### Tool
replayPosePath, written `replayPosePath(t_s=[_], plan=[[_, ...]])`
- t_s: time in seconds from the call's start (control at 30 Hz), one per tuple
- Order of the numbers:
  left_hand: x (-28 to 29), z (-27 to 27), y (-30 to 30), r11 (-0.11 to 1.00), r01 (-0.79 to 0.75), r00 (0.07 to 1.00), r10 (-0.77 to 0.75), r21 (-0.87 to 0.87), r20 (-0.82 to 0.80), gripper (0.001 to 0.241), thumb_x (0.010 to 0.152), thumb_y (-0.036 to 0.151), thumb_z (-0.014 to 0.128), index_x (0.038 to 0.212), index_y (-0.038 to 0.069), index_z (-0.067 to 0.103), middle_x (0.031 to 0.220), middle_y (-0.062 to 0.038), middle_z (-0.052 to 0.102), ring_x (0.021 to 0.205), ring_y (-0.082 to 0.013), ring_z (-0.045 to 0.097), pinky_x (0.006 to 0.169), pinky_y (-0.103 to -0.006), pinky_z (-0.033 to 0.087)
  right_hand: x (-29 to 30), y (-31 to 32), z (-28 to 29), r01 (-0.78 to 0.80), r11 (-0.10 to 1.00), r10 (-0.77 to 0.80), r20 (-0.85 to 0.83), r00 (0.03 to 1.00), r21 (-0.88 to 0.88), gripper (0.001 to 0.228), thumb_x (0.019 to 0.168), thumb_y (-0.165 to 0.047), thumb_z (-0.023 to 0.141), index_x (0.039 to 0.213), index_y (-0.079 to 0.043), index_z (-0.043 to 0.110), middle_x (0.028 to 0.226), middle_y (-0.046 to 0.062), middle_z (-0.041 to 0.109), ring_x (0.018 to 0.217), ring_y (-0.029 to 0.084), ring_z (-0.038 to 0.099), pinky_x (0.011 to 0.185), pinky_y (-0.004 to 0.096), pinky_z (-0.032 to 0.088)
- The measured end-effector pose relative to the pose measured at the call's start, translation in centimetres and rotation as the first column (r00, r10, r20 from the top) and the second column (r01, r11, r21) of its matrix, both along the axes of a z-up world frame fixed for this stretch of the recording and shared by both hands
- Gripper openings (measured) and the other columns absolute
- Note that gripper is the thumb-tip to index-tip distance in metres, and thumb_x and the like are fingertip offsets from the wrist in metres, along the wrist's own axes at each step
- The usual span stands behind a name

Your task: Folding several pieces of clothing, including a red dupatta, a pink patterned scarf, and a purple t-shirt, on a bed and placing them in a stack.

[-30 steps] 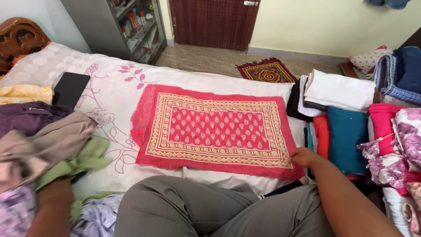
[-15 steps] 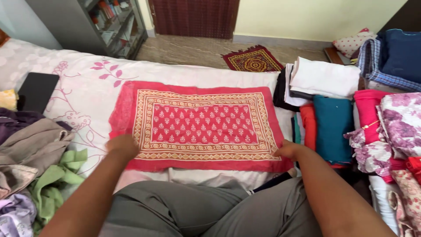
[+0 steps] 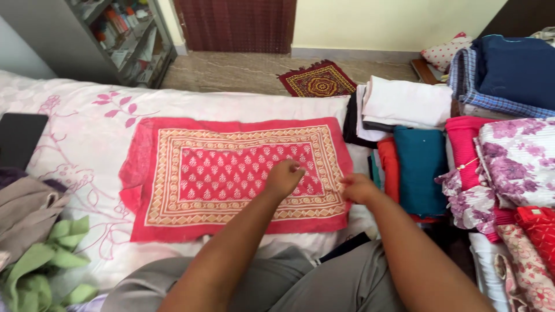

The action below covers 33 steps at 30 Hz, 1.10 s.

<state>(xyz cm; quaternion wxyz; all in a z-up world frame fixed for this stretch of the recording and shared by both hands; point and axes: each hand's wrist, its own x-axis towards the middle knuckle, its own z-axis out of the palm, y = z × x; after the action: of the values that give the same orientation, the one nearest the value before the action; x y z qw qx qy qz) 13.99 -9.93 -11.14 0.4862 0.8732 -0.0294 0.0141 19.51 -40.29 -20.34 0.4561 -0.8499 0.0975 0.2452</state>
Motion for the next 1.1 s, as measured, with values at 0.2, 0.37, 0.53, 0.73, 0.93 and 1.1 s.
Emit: replayPosePath(t_s=[0.2,0.37,0.53,0.73,0.93,1.1], plan=[[6.5,3.4,-6.7,0.994,0.113,0.989,-0.111,-0.009,0.102,0.070,0.075,0.043,0.086,0.131,0.009,0.062,0.118,-0.021,0.072,0.110,-0.0333,0.072,0.092,-0.0416,0.057,-6.1,8.0,10.8,-0.318,0.924,0.377,0.374,0.847,-0.212,0.072,0.063,0.006,0.077,0.132,-0.005,0.064,0.119,0.015,0.073,0.108,0.027,0.071,0.093,0.034,0.056],[10.1,2.9,-8.9,0.897,0.164,0.986,-0.161,0.410,-0.044,0.100,0.069,0.010,0.085,0.154,0.029,0.036,0.159,-0.025,0.035,0.124,-0.0402,0.058,0.094,-0.0471,0.054,-8.1,10.0,15.5,-0.552,0.802,0.596,0.353,0.721,-0.227,0.099,0.056,0.006,0.083,0.147,-0.007,0.045,0.143,0.017,0.056,0.133,0.031,0.053,0.108,0.034,0.045],[13.3,-0.9,-6.1,0.960,-0.278,0.961,0.277,0.022,0.025,0.077,0.068,0.001,0.081,0.139,0.014,0.054,0.138,-0.026,0.054,0.112,-0.0397,0.067,0.089,-0.0425,0.057,-8.1,10.2,15.7,-0.575,0.787,0.616,0.297,0.729,-0.221,0.096,0.061,0.006,0.078,0.150,-0.005,0.042,0.147,0.017,0.053,0.138,0.030,0.051,0.112,0.033,0.043],[16.9,-6.9,-3.1,0.780,-0.255,0.949,0.089,-0.572,-0.303,0.052,0.076,-0.009,0.064,0.128,-0.004,0.070,0.116,-0.020,0.075,0.092,-0.0248,0.072,0.077,-0.0332,0.060,-8.5,11.0,16.5,-0.625,0.739,0.673,0.290,0.680,-0.249,0.094,0.065,0.003,0.078,0.151,-0.005,0.041,0.155,0.018,0.043,0.145,0.030,0.041,0.117,0.033,0.035],[16.7,-4.3,1.8,0.801,-0.091,0.992,0.018,-0.591,-0.129,0.064,0.080,-0.011,0.054,0.143,0.001,0.058,0.123,-0.015,0.072,0.098,-0.0162,0.070,0.083,-0.0279,0.056,-10.3,14.8,17.9,-0.588,0.768,0.641,0.315,0.700,-0.255,0.097,0.065,0.002,0.078,0.153,-0.006,0.038,0.158,0.020,0.037,0.149,0.029,0.036,0.120,0.033,0.032],[15.4,1.3,9.6,0.818,-0.043,0.996,-0.007,-0.574,-0.084,0.066,0.080,-0.012,0.054,0.144,0.003,0.056,0.121,-0.015,0.072,0.095,-0.0189,0.069,0.081,-0.0311,0.056,-11.7,22.4,19.3,-0.571,0.788,0.612,0.396,0.685,-0.230,0.099,0.066,-0.001,0.081,0.153,-0.004,0.034,0.160,0.021,0.032,0.151,0.030,0.031,0.120,0.034,0.029]])
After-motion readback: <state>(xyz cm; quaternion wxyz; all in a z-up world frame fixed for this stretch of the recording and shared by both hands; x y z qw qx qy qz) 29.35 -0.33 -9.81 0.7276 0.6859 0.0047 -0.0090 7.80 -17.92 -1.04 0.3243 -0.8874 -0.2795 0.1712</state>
